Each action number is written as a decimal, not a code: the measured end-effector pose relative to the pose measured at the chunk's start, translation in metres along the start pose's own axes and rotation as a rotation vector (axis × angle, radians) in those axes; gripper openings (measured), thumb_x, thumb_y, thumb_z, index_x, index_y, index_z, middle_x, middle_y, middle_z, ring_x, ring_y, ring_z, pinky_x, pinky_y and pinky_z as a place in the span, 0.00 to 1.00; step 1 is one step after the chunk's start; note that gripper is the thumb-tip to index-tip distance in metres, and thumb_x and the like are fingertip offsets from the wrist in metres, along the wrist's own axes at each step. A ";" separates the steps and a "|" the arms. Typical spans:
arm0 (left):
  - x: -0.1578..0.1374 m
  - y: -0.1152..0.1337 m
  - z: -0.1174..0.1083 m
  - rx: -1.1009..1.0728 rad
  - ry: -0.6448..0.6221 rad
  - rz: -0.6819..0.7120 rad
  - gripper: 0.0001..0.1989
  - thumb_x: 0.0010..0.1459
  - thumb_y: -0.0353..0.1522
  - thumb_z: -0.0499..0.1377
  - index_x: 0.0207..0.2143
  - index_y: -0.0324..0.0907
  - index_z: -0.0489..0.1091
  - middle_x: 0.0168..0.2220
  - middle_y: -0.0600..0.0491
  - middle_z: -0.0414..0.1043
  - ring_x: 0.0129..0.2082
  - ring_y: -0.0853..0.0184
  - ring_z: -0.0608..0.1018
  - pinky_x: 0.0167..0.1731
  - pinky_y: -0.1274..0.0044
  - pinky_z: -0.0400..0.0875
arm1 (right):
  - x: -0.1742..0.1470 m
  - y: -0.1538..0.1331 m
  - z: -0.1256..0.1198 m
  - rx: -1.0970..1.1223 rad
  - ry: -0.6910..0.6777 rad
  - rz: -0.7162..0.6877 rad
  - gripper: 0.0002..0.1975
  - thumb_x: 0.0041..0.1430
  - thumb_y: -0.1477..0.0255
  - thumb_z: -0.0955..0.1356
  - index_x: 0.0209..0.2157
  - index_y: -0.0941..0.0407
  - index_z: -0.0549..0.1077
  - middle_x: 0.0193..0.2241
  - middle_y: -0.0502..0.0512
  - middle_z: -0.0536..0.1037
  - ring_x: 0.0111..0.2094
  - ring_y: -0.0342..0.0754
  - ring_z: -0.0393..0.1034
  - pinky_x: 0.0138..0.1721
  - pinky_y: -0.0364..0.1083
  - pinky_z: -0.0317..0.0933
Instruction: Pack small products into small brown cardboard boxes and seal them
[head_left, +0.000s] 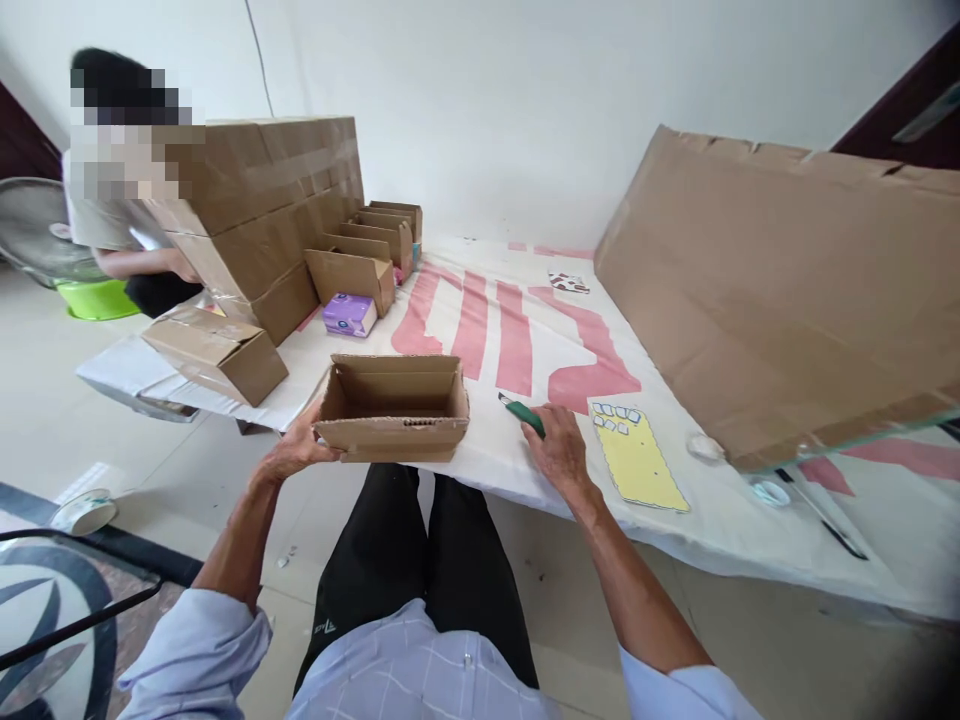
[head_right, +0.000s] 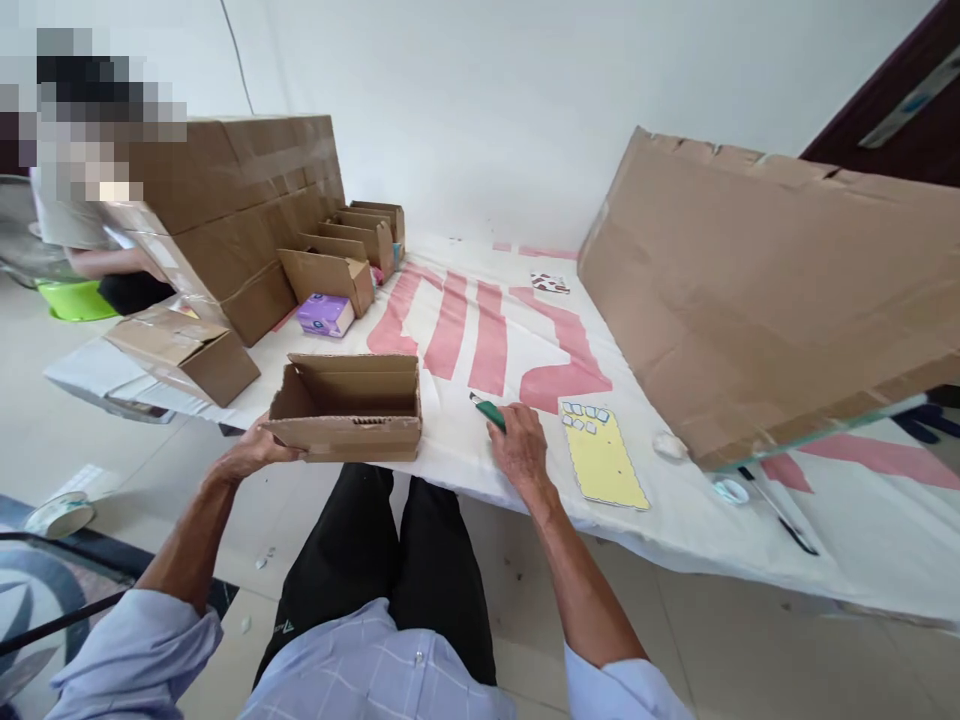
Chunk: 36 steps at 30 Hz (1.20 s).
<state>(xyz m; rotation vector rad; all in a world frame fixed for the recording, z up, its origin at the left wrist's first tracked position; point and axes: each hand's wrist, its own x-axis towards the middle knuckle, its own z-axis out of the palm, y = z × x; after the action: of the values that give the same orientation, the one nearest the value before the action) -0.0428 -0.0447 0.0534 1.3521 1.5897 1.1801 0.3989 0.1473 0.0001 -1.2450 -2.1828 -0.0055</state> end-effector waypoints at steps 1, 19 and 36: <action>-0.004 0.000 0.002 -0.015 0.004 0.046 0.44 0.40 0.42 0.79 0.60 0.38 0.74 0.50 0.42 0.82 0.57 0.43 0.81 0.54 0.58 0.83 | 0.001 0.005 0.002 -0.043 -0.029 0.017 0.10 0.68 0.68 0.67 0.47 0.53 0.77 0.47 0.65 0.79 0.51 0.63 0.71 0.53 0.58 0.67; -0.033 -0.004 0.015 0.111 0.006 0.236 0.64 0.50 0.62 0.72 0.79 0.45 0.52 0.76 0.33 0.58 0.76 0.36 0.61 0.70 0.52 0.69 | 0.002 0.022 0.001 -0.008 -0.026 0.041 0.13 0.65 0.64 0.67 0.47 0.53 0.78 0.45 0.65 0.81 0.48 0.65 0.72 0.52 0.62 0.69; -0.046 0.013 0.032 0.233 0.041 0.407 0.61 0.57 0.37 0.76 0.82 0.55 0.41 0.80 0.39 0.48 0.80 0.41 0.54 0.73 0.53 0.66 | 0.083 -0.181 -0.046 0.218 -0.761 -0.435 0.05 0.56 0.69 0.77 0.33 0.51 0.79 0.35 0.58 0.84 0.42 0.60 0.80 0.48 0.53 0.70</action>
<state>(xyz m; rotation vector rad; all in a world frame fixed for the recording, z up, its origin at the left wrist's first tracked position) 0.0000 -0.0839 0.0540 1.8800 1.5622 1.2897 0.2512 0.0977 0.1319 -0.6761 -2.9600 0.5987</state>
